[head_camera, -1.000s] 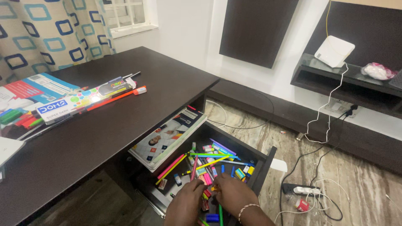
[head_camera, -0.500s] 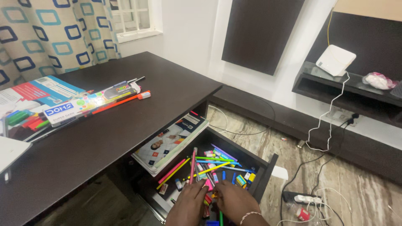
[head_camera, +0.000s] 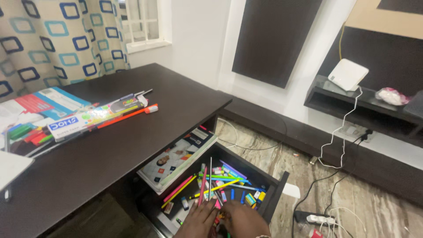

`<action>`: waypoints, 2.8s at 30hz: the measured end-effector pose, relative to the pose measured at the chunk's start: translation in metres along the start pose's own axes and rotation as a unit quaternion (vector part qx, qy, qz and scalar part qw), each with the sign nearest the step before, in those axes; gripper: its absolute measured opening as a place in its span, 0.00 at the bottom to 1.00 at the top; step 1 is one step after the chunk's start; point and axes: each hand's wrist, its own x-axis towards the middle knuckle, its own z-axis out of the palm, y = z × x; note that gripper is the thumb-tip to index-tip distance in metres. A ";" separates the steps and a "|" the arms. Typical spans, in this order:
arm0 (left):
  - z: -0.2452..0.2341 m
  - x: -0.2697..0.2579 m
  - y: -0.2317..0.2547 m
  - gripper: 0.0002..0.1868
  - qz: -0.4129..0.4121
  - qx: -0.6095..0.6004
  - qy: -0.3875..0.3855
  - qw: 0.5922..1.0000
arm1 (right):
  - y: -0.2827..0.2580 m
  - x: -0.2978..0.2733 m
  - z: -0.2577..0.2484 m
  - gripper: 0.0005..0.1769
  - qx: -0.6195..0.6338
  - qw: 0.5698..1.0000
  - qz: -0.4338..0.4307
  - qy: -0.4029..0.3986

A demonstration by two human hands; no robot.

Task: The person opens a desk drawer and repeatedly transfers stationery items, including highlighters, pens, erasers, and a book, from the drawer to the desk surface. The person handles items one at a time or in small groups, placing them on the desk without arranging them into a final organized state.

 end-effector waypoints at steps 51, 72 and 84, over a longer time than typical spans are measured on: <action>-0.386 0.005 -0.010 0.43 -0.328 0.109 -0.058 0.937 | -0.226 0.121 -0.093 0.27 -0.010 0.964 -0.208 0.163; -0.399 0.041 -0.040 0.39 -0.341 0.077 -0.030 0.936 | -0.235 0.177 -0.089 0.29 -0.064 0.978 -0.158 0.121; -0.402 0.040 -0.036 0.24 -0.307 0.101 0.041 0.946 | -0.238 0.170 -0.093 0.31 -0.066 0.974 -0.186 0.113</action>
